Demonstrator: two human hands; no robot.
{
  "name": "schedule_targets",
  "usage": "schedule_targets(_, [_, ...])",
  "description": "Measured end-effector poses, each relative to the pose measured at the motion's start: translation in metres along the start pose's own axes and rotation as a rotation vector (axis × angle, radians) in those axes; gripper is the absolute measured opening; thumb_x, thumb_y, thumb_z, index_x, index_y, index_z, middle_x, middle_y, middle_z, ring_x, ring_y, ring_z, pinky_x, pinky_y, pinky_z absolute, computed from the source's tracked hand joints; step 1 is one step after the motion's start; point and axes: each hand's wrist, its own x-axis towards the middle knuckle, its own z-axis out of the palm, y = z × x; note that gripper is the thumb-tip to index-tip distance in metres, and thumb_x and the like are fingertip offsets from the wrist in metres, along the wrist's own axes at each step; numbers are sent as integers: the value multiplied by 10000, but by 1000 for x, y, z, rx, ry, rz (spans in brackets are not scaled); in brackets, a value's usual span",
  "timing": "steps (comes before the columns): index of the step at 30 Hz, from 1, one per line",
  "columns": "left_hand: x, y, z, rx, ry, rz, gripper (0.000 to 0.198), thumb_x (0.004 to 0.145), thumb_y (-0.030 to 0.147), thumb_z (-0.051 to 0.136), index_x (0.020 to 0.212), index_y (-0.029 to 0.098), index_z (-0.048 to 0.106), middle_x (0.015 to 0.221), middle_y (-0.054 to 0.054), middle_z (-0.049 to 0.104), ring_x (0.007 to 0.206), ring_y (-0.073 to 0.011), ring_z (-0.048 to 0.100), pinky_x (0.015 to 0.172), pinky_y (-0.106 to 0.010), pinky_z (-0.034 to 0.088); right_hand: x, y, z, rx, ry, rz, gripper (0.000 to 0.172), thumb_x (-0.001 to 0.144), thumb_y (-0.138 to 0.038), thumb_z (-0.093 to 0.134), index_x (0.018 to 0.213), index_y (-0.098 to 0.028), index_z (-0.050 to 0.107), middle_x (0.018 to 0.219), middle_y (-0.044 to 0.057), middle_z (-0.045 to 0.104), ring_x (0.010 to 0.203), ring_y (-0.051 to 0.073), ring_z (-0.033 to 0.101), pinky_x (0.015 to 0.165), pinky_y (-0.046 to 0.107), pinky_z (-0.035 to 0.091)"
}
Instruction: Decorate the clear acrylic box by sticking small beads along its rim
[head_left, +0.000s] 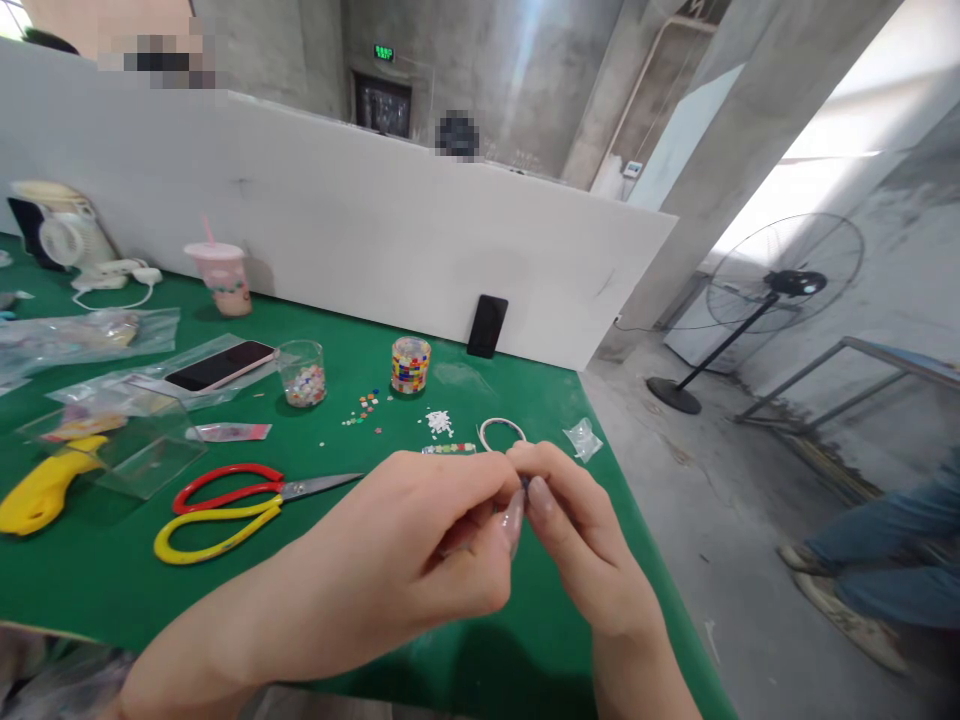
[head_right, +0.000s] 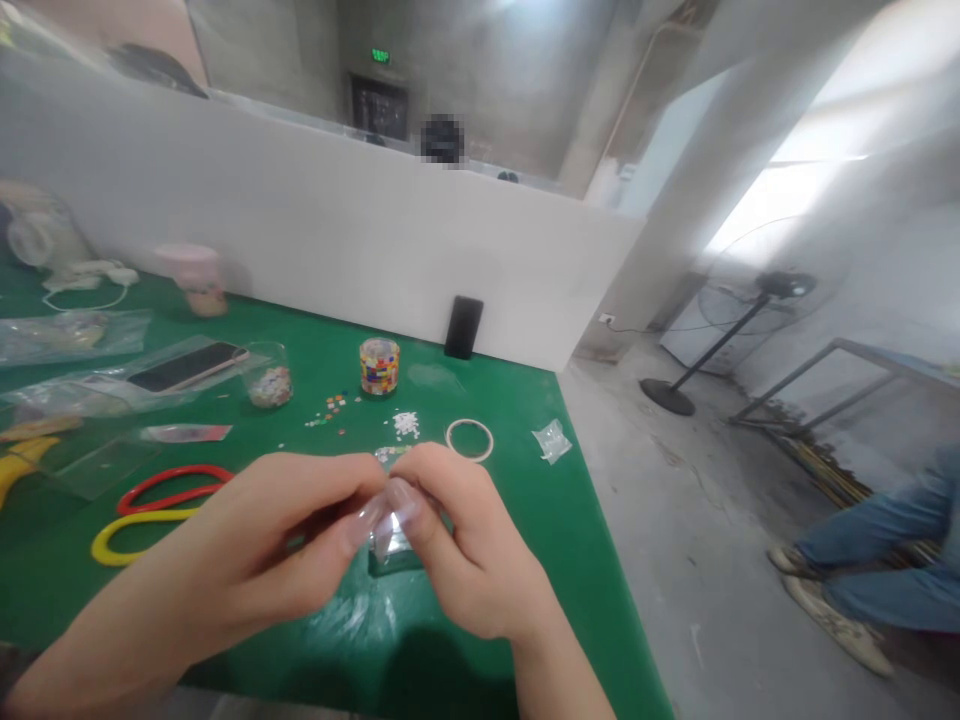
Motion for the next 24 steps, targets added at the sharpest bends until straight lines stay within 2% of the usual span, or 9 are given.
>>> schedule_targets(6, [2, -2, 4, -46, 67, -5, 245, 887, 111, 438, 672, 191, 351, 588, 92, 324, 517, -56, 269, 453, -182, 237, 1, 1, 1, 96, 13, -19, 200, 1043, -291, 422, 916, -264, 575, 804, -22, 608, 703, 115, 559, 666, 244, 459])
schedule_targets(10, [4, -3, 3, -84, -11, -51, 227, 923, 150, 419, 701, 191, 445, 603, 85, 415, 535, -60, 333, 469, -195, 268, 1, 2, 0, 130, -1, -13, 174, 1047, -263, 415, 929, -264, 543, 781, -36, 593, 678, 105, 531, 637, 235, 432])
schedule_targets(13, [4, -5, 2, -54, -44, -64, 195, 900, 141, 430, 723, 190, 496, 607, 82, 463, 538, -63, 360, 471, -215, 260, 0, 2, -2, 60, -2, -3, 155, 1040, -275, 434, 911, -261, 518, 736, -43, 519, 647, 108, 468, 612, 240, 403])
schedule_targets(19, [4, -7, 4, 1, 27, 8, 284, 864, 120, 471, 643, 183, 306, 569, 90, 289, 511, -55, 242, 439, -185, 209, 0, 0, -6, -37, -28, 12, 163, 1046, -274, 429, 890, -265, 476, 742, -59, 467, 667, 92, 435, 626, 231, 374])
schedule_targets(24, [4, -6, 7, 24, 81, 37, 269, 861, 114, 481, 645, 180, 335, 573, 92, 291, 507, -45, 258, 444, -169, 214, 1, -1, -6, -48, -37, 38, 196, 1054, -296, 412, 869, -256, 461, 750, -63, 461, 677, 88, 422, 630, 238, 360])
